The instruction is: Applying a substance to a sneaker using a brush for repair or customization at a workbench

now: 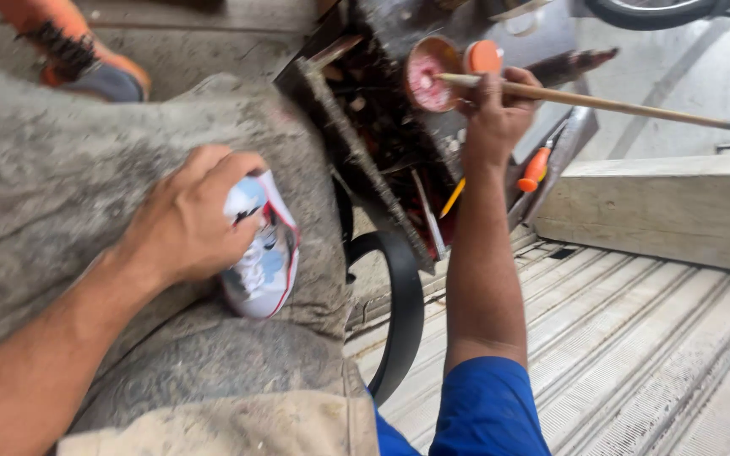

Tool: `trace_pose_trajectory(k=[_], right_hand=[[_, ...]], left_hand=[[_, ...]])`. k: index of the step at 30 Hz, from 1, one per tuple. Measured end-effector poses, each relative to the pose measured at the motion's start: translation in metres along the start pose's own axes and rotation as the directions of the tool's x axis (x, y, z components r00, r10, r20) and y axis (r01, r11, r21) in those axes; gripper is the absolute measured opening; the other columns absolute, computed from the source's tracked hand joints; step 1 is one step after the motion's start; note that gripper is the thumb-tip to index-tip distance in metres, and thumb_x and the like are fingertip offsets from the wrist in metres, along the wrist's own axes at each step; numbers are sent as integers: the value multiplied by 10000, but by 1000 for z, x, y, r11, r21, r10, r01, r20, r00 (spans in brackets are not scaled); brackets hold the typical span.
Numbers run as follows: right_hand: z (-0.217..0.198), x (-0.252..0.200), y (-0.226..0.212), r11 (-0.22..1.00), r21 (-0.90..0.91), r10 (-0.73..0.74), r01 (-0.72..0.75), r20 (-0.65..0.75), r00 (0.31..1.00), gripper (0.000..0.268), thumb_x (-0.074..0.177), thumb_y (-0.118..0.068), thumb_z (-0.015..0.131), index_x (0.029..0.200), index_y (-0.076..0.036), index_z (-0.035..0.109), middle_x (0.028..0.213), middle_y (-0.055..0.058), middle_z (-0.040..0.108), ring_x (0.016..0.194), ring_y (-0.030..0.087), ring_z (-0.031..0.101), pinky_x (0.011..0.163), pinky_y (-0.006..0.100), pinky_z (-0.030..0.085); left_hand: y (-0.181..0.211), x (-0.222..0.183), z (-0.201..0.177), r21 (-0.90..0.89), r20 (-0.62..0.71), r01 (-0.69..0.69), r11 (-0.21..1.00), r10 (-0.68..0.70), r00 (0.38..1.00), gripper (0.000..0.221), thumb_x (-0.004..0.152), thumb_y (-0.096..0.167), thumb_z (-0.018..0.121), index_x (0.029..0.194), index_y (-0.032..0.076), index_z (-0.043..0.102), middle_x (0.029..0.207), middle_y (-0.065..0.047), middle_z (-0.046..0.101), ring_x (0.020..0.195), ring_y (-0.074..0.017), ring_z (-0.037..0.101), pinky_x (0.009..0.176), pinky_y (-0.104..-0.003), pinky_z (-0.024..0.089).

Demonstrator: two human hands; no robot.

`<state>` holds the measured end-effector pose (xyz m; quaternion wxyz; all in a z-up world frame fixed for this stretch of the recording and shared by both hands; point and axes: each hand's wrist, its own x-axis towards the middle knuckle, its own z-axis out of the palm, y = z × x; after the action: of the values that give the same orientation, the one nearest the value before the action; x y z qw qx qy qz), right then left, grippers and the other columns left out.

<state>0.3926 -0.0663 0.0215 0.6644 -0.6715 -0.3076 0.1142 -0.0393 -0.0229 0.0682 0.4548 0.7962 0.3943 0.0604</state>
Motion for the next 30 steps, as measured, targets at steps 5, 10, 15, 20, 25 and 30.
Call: trace_pose_trajectory(k=[5,10,15,20,25,30], right_hand=[[16,-85,-92,974,107,-211,201,91,973,241,920,18,697,842,-81,492,702,109,546,442,209,523,377,300,384],[6,-169,-133,967,184,-250,179,523,815,106,984,-144,576,1019,-57,528,966,230,626,520,220,519,451,292,445],[23,-209,-145,984,-45,-52,173,853,519,96,893,-66,769,922,-65,677,1012,131,707,967,249,674,898,357,574],[44,-210,-135,960,-139,29,243,912,409,151,855,51,728,921,-66,658,989,101,741,894,229,708,814,347,578],[53,-208,-124,940,-204,93,273,924,370,142,848,15,713,950,-81,693,966,69,742,828,186,689,769,313,549],[59,-208,-129,943,-180,62,281,922,383,95,866,7,683,906,-72,647,988,92,743,864,212,695,801,345,567]], left_hand=[[-5,-3,4,1,-41,-80,997,80,996,536,776,144,620,1307,173,549,1227,-177,565,863,-472,647,713,-589,525],[-11,3,14,72,-55,-187,980,191,980,536,789,74,643,1313,120,536,1093,-187,520,705,-353,630,534,-477,559],[-14,5,21,138,-174,-257,956,279,944,584,729,126,649,1306,155,563,1098,-175,526,716,-476,645,613,-581,536],[-14,5,25,133,-212,-266,955,289,934,565,735,119,634,1297,148,581,1086,-188,533,722,-482,630,628,-600,530],[-17,9,31,169,-240,-283,944,318,917,513,748,125,644,1257,161,584,1048,-170,528,738,-442,623,584,-576,535],[-12,6,29,164,-249,-293,942,327,912,406,814,148,650,1215,159,591,1029,-168,525,743,-440,621,578,-580,536]])
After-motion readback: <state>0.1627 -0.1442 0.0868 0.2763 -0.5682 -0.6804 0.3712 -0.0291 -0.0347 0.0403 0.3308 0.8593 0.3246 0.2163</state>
